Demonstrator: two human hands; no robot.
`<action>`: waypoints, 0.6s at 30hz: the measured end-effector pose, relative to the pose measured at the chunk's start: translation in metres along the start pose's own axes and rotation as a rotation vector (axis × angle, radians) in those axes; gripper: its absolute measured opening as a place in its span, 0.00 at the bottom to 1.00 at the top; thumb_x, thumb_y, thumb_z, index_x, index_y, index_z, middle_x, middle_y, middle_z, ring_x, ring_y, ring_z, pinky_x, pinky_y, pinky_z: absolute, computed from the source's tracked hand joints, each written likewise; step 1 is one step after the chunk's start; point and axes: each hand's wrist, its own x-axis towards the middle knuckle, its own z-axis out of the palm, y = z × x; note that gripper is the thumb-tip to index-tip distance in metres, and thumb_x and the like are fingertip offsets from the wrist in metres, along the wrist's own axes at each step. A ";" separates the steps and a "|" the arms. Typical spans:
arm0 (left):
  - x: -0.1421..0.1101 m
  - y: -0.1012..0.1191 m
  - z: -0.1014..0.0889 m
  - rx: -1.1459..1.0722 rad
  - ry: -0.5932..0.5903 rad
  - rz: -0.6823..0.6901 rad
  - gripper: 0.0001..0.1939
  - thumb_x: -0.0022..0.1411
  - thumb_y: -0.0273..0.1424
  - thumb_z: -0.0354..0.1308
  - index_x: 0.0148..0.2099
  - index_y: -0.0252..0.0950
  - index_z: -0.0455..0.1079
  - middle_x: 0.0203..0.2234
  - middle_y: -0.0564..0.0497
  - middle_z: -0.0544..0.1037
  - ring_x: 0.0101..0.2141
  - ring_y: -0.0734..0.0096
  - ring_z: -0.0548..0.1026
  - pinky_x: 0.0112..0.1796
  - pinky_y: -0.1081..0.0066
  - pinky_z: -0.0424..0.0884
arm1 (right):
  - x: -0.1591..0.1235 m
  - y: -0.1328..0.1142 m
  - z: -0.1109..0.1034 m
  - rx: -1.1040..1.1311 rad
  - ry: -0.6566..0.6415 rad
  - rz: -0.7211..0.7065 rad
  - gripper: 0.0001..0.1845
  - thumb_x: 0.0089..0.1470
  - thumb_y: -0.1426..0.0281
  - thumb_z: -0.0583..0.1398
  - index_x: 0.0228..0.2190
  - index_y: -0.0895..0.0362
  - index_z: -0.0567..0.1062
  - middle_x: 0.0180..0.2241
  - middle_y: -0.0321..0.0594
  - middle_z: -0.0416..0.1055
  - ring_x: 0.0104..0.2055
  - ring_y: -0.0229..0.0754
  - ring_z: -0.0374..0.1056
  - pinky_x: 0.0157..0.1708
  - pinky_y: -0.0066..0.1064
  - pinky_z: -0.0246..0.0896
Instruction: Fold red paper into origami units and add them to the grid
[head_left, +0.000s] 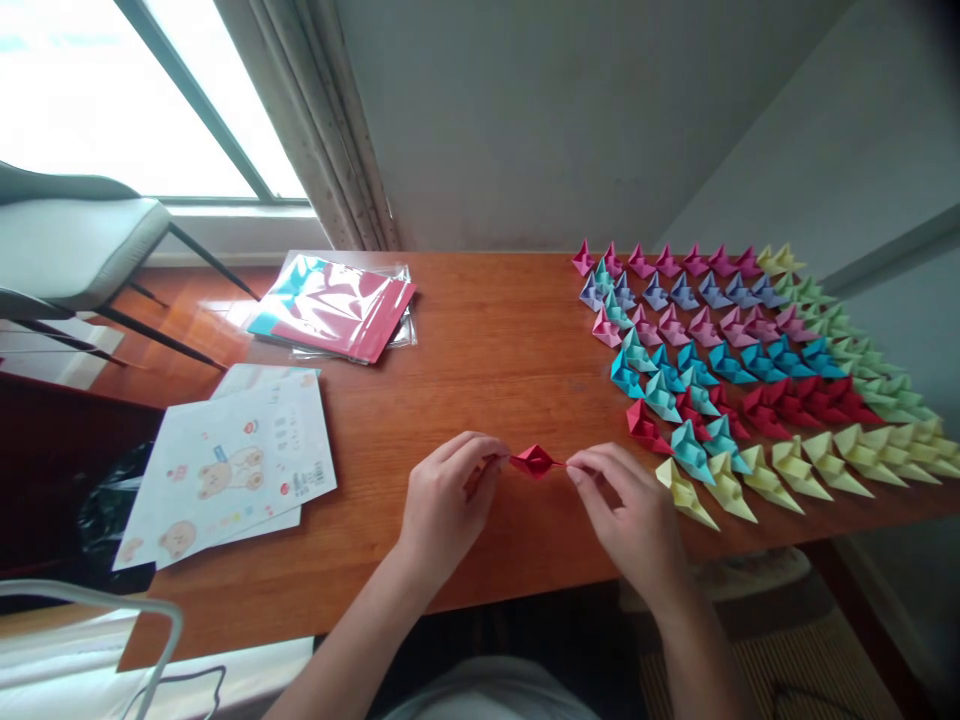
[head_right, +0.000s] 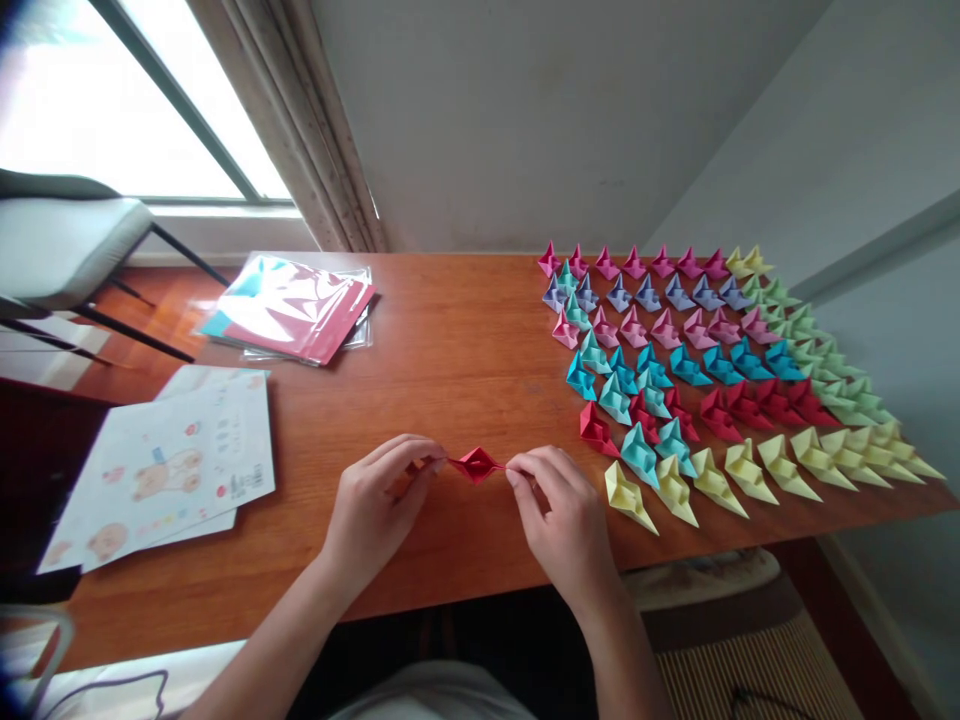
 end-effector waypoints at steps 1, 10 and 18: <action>0.001 0.000 -0.001 -0.039 0.001 -0.020 0.06 0.67 0.24 0.57 0.38 0.38 0.73 0.32 0.53 0.79 0.32 0.74 0.76 0.34 0.77 0.71 | 0.000 0.000 -0.001 0.005 0.006 0.004 0.04 0.64 0.73 0.58 0.36 0.54 0.74 0.35 0.39 0.73 0.38 0.40 0.70 0.39 0.30 0.65; 0.000 -0.004 -0.004 -0.259 0.048 -0.140 0.03 0.65 0.27 0.60 0.37 0.37 0.74 0.30 0.53 0.79 0.31 0.74 0.76 0.32 0.77 0.72 | -0.001 -0.007 -0.010 0.005 0.065 0.031 0.06 0.64 0.72 0.58 0.34 0.54 0.74 0.33 0.39 0.74 0.36 0.42 0.71 0.37 0.31 0.66; 0.003 0.002 -0.001 -0.190 -0.060 -0.025 0.05 0.65 0.25 0.59 0.37 0.37 0.76 0.31 0.52 0.80 0.31 0.75 0.76 0.31 0.78 0.70 | -0.003 -0.008 -0.009 0.020 0.032 -0.022 0.05 0.62 0.75 0.58 0.35 0.55 0.74 0.33 0.39 0.73 0.37 0.41 0.70 0.38 0.31 0.66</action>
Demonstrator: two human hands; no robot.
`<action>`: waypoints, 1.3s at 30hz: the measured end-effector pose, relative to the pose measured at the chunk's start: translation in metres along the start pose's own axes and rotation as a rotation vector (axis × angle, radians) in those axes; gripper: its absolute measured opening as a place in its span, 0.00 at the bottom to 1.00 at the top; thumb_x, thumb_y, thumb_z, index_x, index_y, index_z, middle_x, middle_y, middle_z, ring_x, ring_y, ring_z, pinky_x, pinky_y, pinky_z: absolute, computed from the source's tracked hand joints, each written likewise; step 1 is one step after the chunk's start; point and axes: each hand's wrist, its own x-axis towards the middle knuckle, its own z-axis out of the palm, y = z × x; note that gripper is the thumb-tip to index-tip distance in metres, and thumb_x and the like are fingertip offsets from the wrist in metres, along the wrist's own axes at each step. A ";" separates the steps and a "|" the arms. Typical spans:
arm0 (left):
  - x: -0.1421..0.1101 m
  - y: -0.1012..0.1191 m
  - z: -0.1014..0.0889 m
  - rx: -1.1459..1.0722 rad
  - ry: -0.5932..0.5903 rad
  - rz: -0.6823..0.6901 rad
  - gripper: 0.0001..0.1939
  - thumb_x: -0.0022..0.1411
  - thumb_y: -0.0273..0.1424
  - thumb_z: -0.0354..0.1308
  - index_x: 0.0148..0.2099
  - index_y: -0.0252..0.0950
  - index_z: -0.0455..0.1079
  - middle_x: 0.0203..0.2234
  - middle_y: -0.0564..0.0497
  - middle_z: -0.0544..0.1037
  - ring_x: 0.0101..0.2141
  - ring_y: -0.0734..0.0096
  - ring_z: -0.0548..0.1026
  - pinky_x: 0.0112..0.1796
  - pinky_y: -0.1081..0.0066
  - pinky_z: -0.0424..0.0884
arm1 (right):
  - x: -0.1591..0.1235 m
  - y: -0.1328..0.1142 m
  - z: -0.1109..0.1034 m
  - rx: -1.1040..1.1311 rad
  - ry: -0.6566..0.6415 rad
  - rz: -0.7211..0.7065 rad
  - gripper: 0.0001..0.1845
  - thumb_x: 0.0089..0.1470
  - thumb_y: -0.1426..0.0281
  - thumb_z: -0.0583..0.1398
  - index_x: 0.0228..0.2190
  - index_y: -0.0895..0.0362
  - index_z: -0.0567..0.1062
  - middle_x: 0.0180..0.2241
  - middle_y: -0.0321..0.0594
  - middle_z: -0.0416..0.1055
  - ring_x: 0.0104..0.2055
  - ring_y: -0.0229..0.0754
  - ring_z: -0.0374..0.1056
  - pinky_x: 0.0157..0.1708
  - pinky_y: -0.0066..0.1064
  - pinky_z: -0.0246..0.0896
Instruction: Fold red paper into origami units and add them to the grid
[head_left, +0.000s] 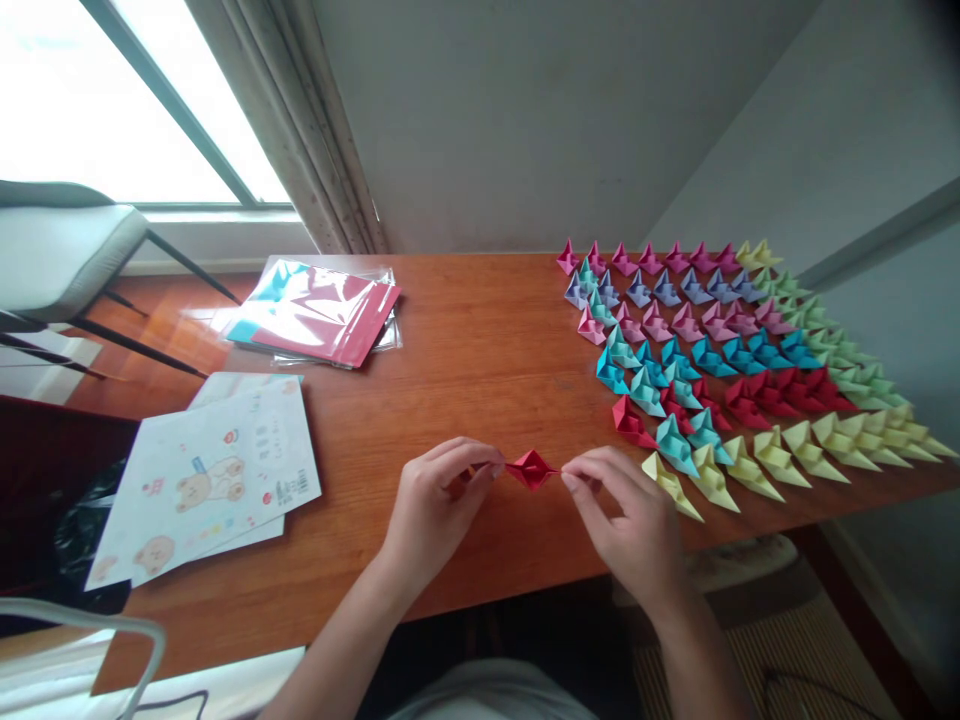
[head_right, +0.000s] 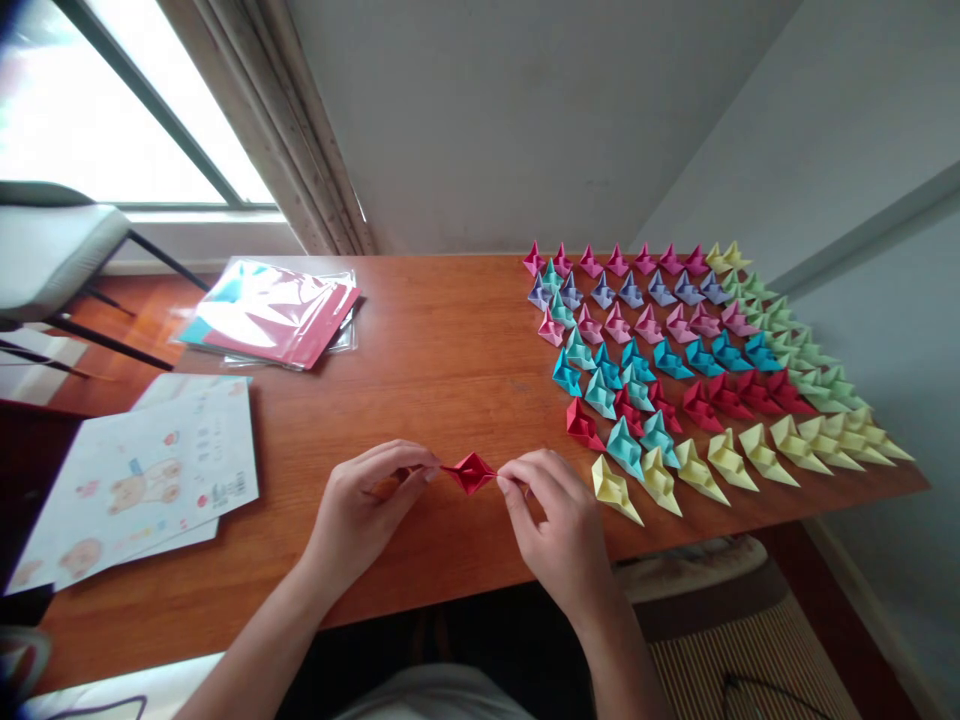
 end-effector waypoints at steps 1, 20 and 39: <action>0.000 0.000 0.001 -0.002 -0.014 0.006 0.06 0.65 0.25 0.59 0.37 0.37 0.76 0.31 0.52 0.80 0.31 0.74 0.76 0.31 0.78 0.71 | 0.000 0.000 0.001 -0.001 -0.013 -0.008 0.06 0.62 0.76 0.58 0.36 0.55 0.74 0.34 0.39 0.73 0.37 0.41 0.70 0.38 0.31 0.66; -0.003 -0.002 0.008 0.175 -0.071 0.055 0.09 0.67 0.26 0.55 0.39 0.39 0.77 0.32 0.51 0.80 0.30 0.73 0.76 0.31 0.76 0.71 | 0.004 -0.002 0.008 -0.187 -0.008 -0.094 0.08 0.60 0.74 0.60 0.41 0.53 0.77 0.34 0.41 0.68 0.38 0.46 0.65 0.40 0.40 0.65; -0.003 0.001 0.006 0.137 -0.086 0.085 0.09 0.66 0.23 0.55 0.37 0.38 0.76 0.31 0.51 0.80 0.31 0.73 0.77 0.33 0.76 0.72 | 0.006 0.000 0.015 -0.144 -0.145 -0.105 0.07 0.64 0.74 0.57 0.36 0.54 0.76 0.32 0.40 0.74 0.36 0.44 0.68 0.39 0.37 0.65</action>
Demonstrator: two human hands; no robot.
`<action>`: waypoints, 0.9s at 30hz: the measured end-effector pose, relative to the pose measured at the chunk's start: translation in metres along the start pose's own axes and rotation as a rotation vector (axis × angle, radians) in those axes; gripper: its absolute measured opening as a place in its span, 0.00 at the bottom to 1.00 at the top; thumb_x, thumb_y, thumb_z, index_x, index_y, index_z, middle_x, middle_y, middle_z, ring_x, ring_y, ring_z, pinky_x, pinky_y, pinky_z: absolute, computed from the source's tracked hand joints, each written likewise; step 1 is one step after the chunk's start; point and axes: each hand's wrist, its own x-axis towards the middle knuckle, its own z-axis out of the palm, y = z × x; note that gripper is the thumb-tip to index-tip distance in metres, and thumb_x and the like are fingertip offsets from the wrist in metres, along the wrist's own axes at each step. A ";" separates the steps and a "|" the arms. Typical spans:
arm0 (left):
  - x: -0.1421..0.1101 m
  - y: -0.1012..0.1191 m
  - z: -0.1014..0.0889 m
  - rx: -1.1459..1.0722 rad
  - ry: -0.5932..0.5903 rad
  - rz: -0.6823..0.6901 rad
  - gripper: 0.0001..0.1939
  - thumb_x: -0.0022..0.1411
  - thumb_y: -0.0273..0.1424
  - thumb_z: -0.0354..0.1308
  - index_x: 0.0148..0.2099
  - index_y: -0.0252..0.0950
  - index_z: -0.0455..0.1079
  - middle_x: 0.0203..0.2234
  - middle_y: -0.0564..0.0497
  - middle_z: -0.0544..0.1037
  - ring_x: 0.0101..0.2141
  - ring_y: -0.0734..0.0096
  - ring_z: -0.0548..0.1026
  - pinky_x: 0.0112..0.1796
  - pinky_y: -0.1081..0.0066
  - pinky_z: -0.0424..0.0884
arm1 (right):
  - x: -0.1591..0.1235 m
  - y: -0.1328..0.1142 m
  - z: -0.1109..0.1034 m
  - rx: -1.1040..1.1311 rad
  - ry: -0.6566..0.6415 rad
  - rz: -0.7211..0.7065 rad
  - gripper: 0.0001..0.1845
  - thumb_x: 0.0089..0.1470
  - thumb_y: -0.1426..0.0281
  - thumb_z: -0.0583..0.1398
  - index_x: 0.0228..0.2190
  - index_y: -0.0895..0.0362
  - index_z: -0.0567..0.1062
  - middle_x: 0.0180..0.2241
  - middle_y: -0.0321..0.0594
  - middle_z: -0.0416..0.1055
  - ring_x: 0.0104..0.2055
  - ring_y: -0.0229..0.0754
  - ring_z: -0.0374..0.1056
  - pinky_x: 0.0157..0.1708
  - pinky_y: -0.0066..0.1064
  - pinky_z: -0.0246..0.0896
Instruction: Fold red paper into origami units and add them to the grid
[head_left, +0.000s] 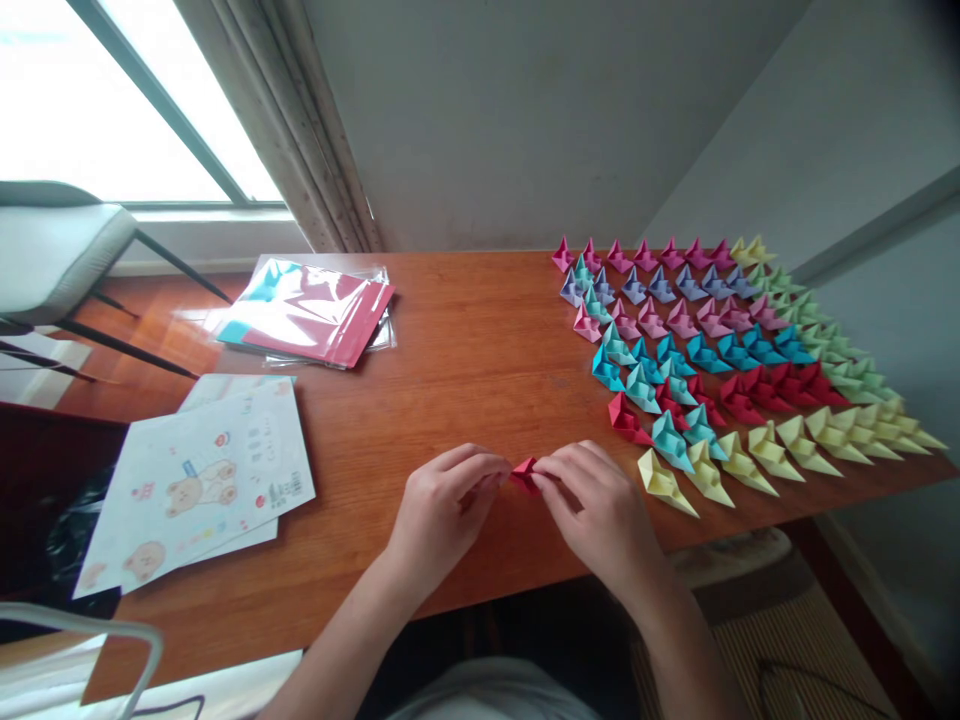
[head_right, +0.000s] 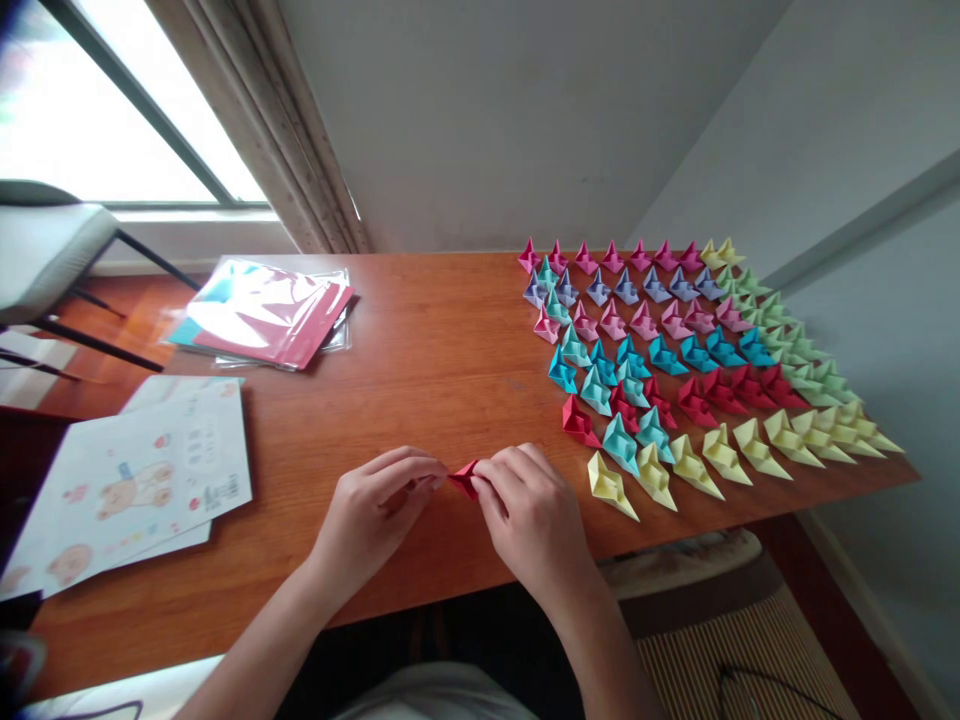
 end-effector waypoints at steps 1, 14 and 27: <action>0.000 0.000 0.000 0.000 0.003 0.004 0.09 0.66 0.23 0.55 0.37 0.38 0.76 0.31 0.52 0.80 0.31 0.74 0.77 0.34 0.76 0.72 | 0.000 0.000 -0.001 -0.004 -0.005 0.003 0.07 0.63 0.74 0.57 0.36 0.54 0.76 0.32 0.40 0.73 0.36 0.44 0.67 0.38 0.37 0.65; -0.002 -0.002 0.000 -0.008 0.072 0.023 0.07 0.66 0.24 0.58 0.43 0.38 0.75 0.33 0.52 0.81 0.32 0.75 0.78 0.34 0.78 0.73 | 0.000 -0.009 -0.020 0.040 0.061 0.114 0.07 0.62 0.74 0.59 0.31 0.54 0.75 0.29 0.38 0.72 0.35 0.43 0.67 0.36 0.36 0.63; -0.005 -0.007 0.006 0.139 -0.050 0.094 0.07 0.68 0.26 0.56 0.43 0.38 0.75 0.32 0.51 0.80 0.31 0.72 0.78 0.33 0.75 0.72 | -0.041 0.142 -0.155 -0.745 0.445 0.347 0.19 0.54 0.55 0.58 0.27 0.55 0.80 0.32 0.44 0.74 0.37 0.50 0.72 0.39 0.39 0.65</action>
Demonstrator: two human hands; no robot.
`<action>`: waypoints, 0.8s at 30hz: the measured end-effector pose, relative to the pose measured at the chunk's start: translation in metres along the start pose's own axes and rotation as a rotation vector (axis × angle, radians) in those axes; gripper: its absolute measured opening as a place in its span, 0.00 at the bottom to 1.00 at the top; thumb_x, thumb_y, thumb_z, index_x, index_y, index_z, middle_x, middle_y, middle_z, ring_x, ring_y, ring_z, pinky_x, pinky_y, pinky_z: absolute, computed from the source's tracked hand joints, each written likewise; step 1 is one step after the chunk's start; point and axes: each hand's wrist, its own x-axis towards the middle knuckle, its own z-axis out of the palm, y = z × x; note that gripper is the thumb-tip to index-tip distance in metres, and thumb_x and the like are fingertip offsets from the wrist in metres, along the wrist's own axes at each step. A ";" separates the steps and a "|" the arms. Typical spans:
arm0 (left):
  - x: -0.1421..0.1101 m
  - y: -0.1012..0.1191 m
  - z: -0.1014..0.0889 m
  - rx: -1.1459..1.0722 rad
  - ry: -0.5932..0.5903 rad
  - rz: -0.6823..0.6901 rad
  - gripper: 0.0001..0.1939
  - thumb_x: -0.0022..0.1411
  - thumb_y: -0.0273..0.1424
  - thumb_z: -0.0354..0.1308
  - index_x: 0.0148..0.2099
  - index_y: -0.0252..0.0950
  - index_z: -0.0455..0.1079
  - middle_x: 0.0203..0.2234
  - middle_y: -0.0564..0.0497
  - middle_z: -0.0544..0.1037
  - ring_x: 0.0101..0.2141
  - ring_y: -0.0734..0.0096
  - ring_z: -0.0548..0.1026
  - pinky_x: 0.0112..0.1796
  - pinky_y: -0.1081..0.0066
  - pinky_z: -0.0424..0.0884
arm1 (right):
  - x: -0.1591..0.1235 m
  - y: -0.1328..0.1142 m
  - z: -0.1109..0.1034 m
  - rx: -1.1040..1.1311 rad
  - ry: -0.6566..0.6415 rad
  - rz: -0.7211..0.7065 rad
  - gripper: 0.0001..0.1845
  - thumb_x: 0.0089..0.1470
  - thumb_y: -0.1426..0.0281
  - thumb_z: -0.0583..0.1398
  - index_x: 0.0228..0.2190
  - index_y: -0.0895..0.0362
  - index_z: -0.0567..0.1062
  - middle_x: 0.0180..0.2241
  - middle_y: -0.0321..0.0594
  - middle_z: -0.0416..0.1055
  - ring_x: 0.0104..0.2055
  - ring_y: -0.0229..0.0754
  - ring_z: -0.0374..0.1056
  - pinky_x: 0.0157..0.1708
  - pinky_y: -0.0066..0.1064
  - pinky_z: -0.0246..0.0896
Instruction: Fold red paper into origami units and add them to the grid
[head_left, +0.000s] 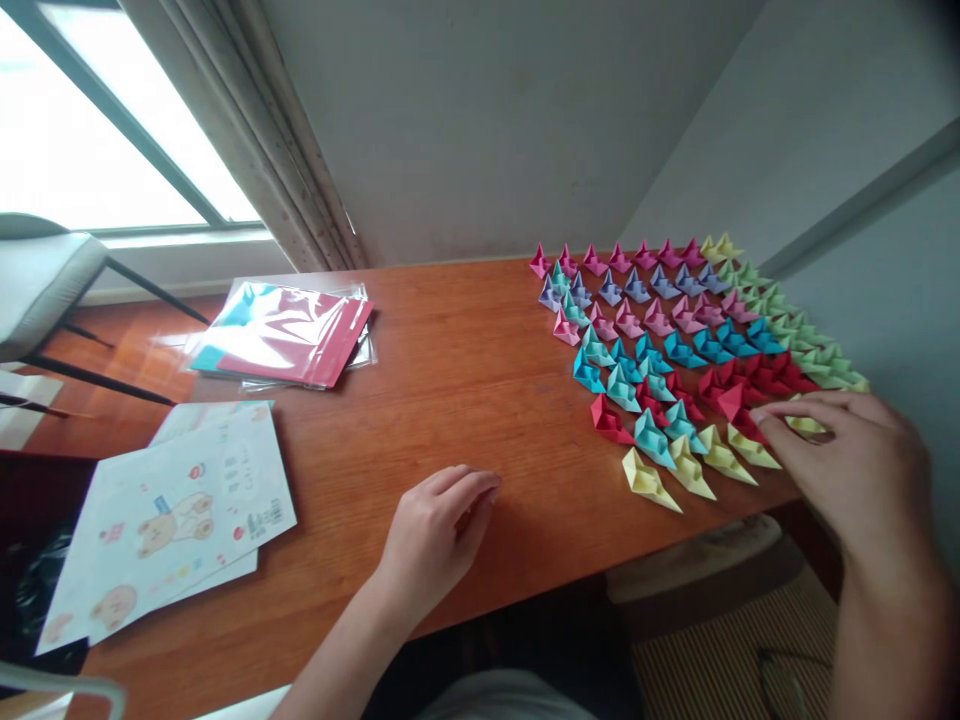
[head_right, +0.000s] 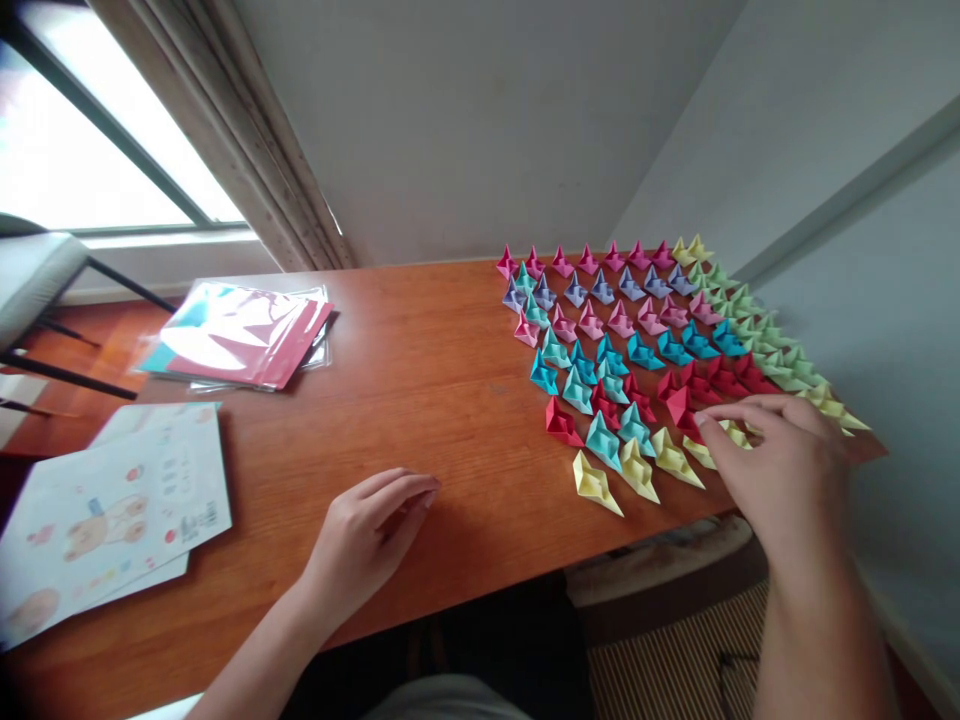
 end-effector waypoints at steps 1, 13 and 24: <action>0.000 0.000 0.000 0.012 -0.004 0.005 0.07 0.68 0.26 0.56 0.43 0.38 0.75 0.33 0.51 0.80 0.32 0.71 0.78 0.34 0.75 0.72 | 0.000 0.007 0.007 -0.005 -0.005 -0.023 0.17 0.53 0.56 0.59 0.27 0.54 0.80 0.35 0.45 0.75 0.40 0.51 0.72 0.43 0.40 0.65; 0.000 -0.004 0.005 0.121 -0.043 0.042 0.07 0.69 0.26 0.54 0.43 0.38 0.74 0.34 0.52 0.80 0.33 0.69 0.78 0.35 0.72 0.73 | -0.002 0.034 0.046 0.013 -0.057 -0.008 0.14 0.52 0.59 0.60 0.24 0.54 0.79 0.44 0.48 0.77 0.48 0.52 0.73 0.53 0.44 0.63; 0.002 -0.004 0.004 0.121 -0.063 0.040 0.07 0.69 0.27 0.54 0.43 0.38 0.74 0.34 0.51 0.81 0.33 0.69 0.78 0.35 0.71 0.73 | -0.009 0.033 0.055 -0.040 -0.134 -0.035 0.14 0.54 0.61 0.59 0.25 0.54 0.80 0.47 0.50 0.75 0.52 0.54 0.70 0.55 0.45 0.60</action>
